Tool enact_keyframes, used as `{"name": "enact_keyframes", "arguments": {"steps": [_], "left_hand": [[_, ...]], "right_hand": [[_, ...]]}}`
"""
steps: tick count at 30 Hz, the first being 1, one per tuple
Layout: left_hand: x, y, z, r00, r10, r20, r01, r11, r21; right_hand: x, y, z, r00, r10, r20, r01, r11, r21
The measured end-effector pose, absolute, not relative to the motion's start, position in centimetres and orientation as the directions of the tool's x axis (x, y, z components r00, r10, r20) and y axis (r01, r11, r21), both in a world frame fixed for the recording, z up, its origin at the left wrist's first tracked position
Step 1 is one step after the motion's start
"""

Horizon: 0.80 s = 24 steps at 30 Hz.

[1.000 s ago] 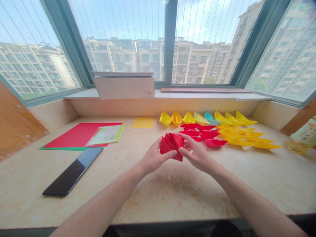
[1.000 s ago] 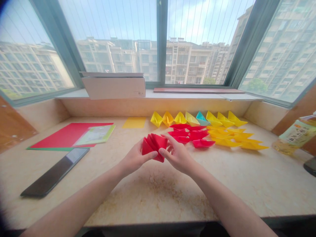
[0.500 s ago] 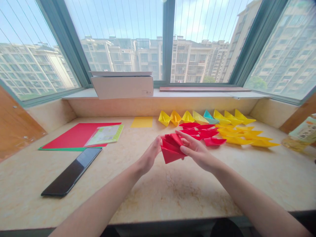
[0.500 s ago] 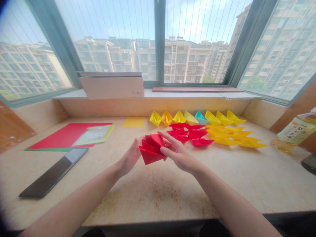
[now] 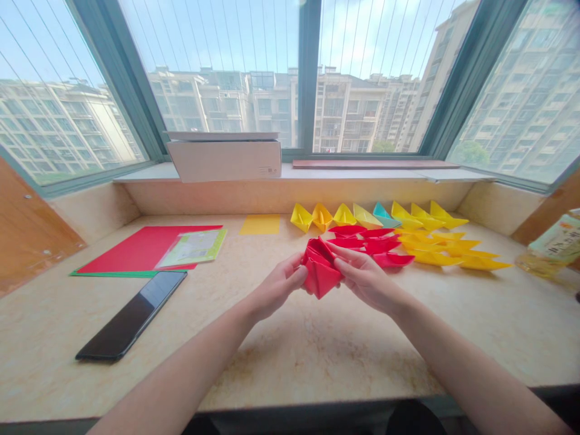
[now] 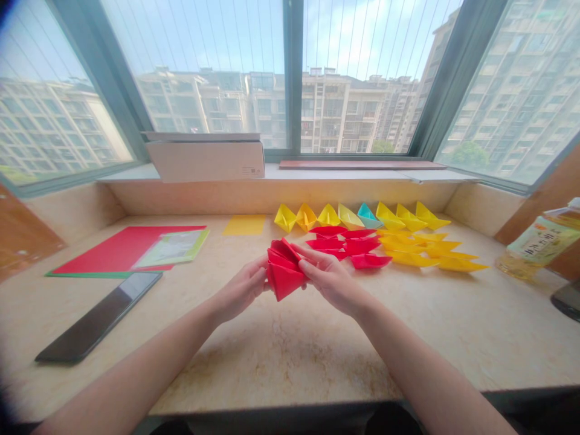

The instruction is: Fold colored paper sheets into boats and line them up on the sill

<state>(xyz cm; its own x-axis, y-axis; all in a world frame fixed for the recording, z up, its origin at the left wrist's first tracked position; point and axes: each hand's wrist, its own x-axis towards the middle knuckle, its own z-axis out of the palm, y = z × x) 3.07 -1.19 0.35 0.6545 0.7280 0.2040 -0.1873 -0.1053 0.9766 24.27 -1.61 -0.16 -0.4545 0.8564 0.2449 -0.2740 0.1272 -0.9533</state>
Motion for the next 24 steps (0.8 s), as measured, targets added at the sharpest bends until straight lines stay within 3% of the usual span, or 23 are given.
{"name": "enact_keyframes", "arguments": {"steps": [9, 13, 18, 21, 24], "left_hand": [[3.5, -1.4, 0.2, 0.505, 0.828, 0.245, -0.149, -0.196, 0.969], [3.4, -1.0, 0.2, 0.383, 0.897, 0.220, -0.189, -0.157, 0.969], [3.5, -0.7, -0.3, 0.261, 0.955, 0.144, -0.230, -0.083, 0.970], [3.5, -0.6, -0.7, 0.237, 0.965, 0.112, -0.222, -0.058, 0.973], [3.3, -0.6, -0.7, 0.329, 0.940, 0.090, -0.217, -0.018, 0.976]], "right_hand": [[24.1, -1.0, -1.1, -0.349, 0.901, 0.258, -0.255, 0.173, -0.951], [24.5, -1.2, -0.7, -0.350, 0.894, 0.279, -0.176, 0.230, -0.957], [24.6, -1.5, -0.5, -0.366, 0.865, 0.343, 0.098, 0.403, -0.910], [24.5, -1.4, -0.9, -0.301, 0.857, 0.419, 0.371, 0.510, -0.776], [24.6, -1.1, -1.4, -0.252, 0.823, 0.509, 0.473, 0.564, -0.677]]}}
